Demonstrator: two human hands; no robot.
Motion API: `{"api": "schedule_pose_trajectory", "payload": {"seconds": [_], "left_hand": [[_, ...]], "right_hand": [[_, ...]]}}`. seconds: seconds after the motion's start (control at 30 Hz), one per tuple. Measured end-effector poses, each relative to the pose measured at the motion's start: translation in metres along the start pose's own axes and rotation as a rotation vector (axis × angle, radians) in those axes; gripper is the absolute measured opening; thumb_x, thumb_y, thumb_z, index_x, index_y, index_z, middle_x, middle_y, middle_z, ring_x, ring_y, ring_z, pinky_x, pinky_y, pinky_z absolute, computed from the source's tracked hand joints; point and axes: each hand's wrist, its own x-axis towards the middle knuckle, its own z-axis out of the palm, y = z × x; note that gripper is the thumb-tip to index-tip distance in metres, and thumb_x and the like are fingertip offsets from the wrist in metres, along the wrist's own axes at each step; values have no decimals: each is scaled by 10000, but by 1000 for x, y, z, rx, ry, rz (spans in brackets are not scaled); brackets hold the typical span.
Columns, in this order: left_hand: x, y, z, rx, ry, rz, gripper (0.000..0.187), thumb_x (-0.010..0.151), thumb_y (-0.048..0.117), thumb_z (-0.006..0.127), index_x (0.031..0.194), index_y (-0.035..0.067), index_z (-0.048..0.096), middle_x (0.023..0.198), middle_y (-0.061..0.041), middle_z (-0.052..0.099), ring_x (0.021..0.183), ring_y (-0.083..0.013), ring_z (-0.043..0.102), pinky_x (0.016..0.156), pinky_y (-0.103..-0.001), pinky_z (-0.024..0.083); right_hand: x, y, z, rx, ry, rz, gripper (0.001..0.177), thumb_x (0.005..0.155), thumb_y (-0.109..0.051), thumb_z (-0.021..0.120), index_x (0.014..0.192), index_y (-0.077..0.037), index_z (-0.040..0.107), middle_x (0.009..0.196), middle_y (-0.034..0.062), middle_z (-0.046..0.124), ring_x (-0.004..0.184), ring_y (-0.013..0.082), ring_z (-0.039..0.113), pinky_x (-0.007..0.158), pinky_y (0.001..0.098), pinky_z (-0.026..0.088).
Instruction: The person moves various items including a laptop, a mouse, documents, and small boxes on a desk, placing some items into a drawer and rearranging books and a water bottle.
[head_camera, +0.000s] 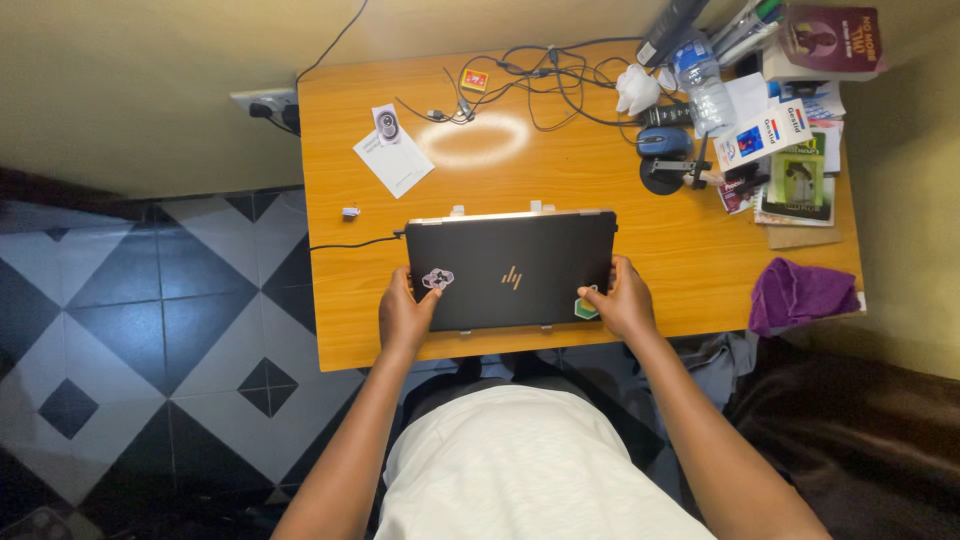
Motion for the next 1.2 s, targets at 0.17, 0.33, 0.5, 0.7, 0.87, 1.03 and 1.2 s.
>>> {"api": "schedule_pose_trajectory", "payload": {"seconds": [0.17,0.33,0.5,0.7,0.87,1.03,1.2], "left_hand": [[14,2,5,65,65,50,561,779,189,862,1233,-1,592,1069,-197,702,975,-351,686,835,-434,539],[33,7,6,86,60,-4,573,760,199,875,1227,14,598,1034,-188,703,952,-346,681,816,-440,535],[39,0,8,26,55,78,611,773,191,873,1273,5,575,1135,-192,709,1035,-336,697,880,-411,548],[22,1,1,-101,-13,25,683,835,126,790,1421,10,461,1288,-190,663,1110,-292,701,915,-382,556],[6,0,0,-206,-76,2,691,855,91,762,1455,19,427,1348,-196,623,1201,-270,665,999,-362,535],[4,-5,3,-218,-97,8,706,859,92,756,1467,15,406,1368,-191,605,1237,-265,638,1027,-361,511],[8,-15,9,-222,-77,55,693,869,126,776,1457,5,430,1355,-203,619,1239,-276,638,1033,-374,503]], "right_hand": [[13,-26,-9,45,20,-28,671,771,-210,888,1307,-6,539,1113,156,723,967,262,725,842,372,574],[29,-33,-11,75,1,-16,648,774,-205,877,1295,-12,544,1115,139,724,941,249,742,826,363,587],[34,-4,-19,124,29,-158,840,784,-178,893,1432,31,402,1275,203,599,1097,300,628,887,415,528],[3,63,-46,22,302,-30,604,864,-203,806,1405,-93,561,1267,131,694,1148,285,688,1012,406,549],[-19,44,-33,-216,206,-176,790,748,-250,887,1405,-51,496,1299,204,620,1211,396,579,1015,479,470],[-16,25,-20,-303,211,-116,870,725,-234,871,1461,-44,449,1365,215,581,1237,413,529,1031,483,448],[1,51,-31,718,180,173,768,813,-200,752,1484,-69,402,1321,196,604,1165,318,620,983,427,504]]}}
